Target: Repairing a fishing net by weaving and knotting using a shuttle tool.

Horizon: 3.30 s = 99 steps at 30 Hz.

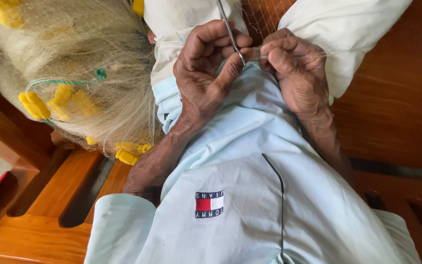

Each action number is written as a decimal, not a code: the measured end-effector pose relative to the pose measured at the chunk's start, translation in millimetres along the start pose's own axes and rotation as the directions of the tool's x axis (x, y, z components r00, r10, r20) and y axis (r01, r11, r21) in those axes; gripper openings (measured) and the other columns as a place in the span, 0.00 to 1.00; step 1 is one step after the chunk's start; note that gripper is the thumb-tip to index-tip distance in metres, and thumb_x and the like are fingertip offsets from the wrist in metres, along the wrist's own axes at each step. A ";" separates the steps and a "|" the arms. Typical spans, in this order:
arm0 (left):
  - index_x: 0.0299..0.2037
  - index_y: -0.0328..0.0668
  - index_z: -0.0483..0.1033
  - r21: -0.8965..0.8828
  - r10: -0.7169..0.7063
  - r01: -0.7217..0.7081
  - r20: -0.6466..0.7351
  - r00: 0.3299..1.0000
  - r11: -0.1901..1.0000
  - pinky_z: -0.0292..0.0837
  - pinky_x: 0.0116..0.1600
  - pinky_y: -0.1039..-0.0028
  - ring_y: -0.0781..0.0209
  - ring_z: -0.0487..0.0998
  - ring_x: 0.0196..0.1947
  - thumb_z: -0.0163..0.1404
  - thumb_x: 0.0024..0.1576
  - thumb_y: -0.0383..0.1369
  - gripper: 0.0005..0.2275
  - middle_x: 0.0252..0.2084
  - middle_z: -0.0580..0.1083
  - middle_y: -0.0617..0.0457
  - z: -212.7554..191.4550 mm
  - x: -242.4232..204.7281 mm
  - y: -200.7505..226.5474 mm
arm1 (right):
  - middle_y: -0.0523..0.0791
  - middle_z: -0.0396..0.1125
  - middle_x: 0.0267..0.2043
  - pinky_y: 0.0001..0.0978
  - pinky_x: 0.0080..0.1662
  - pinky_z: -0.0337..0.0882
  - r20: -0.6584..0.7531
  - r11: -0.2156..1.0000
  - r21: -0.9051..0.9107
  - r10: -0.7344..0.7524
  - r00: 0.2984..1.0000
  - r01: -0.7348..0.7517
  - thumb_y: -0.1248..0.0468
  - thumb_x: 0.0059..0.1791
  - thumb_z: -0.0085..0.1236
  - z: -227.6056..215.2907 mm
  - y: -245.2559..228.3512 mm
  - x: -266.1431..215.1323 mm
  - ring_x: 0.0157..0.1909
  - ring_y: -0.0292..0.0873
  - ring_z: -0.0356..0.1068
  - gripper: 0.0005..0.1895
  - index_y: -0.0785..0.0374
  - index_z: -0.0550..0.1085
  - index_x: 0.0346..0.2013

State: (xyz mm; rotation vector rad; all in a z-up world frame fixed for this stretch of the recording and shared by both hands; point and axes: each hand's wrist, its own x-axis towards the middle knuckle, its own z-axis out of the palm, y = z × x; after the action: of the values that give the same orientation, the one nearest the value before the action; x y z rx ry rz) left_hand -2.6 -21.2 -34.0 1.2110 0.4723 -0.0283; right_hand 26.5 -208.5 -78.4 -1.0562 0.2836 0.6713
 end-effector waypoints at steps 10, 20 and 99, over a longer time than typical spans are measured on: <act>0.61 0.35 0.70 -0.017 0.018 -0.018 -0.003 1.000 1.000 0.86 0.65 0.70 0.57 0.83 0.56 0.60 0.65 0.20 0.17 0.52 0.78 0.42 0.2 -4.0 2.1 | 0.47 0.72 0.46 0.26 0.48 0.72 0.004 0.989 -0.127 -0.077 0.997 0.077 0.60 0.56 0.65 1.5 -0.9 -1.0 0.44 0.39 0.70 0.12 0.65 0.77 0.48; 0.62 0.35 0.70 -0.107 -0.010 0.013 0.026 1.000 0.994 0.86 0.62 0.70 0.57 0.83 0.53 0.59 0.67 0.21 0.16 0.51 0.79 0.40 -6.9 9.5 7.3 | 0.43 0.75 0.44 0.23 0.39 0.70 -0.043 0.990 -0.047 0.132 0.990 -0.134 0.56 0.57 0.62 10.1 -16.4 4.8 0.36 0.36 0.72 0.14 0.63 0.77 0.49; 0.72 0.32 0.63 0.739 -0.264 -0.431 0.618 0.740 0.518 0.72 0.28 0.50 0.36 0.80 0.34 0.52 0.67 0.31 0.23 0.47 0.77 0.42 -63.0 -6.0 73.9 | 0.45 0.63 0.43 0.33 0.56 0.67 0.233 0.996 -0.051 -0.061 0.971 0.075 0.51 0.61 0.56 19.3 -1.8 24.0 0.42 0.38 0.62 0.12 0.54 0.69 0.45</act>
State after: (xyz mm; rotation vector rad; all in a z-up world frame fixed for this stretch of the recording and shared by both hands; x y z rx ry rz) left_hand -9.2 61.3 17.2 2.0983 -0.3605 -0.6887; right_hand 44.3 -183.4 -80.5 -1.0288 0.0253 0.7368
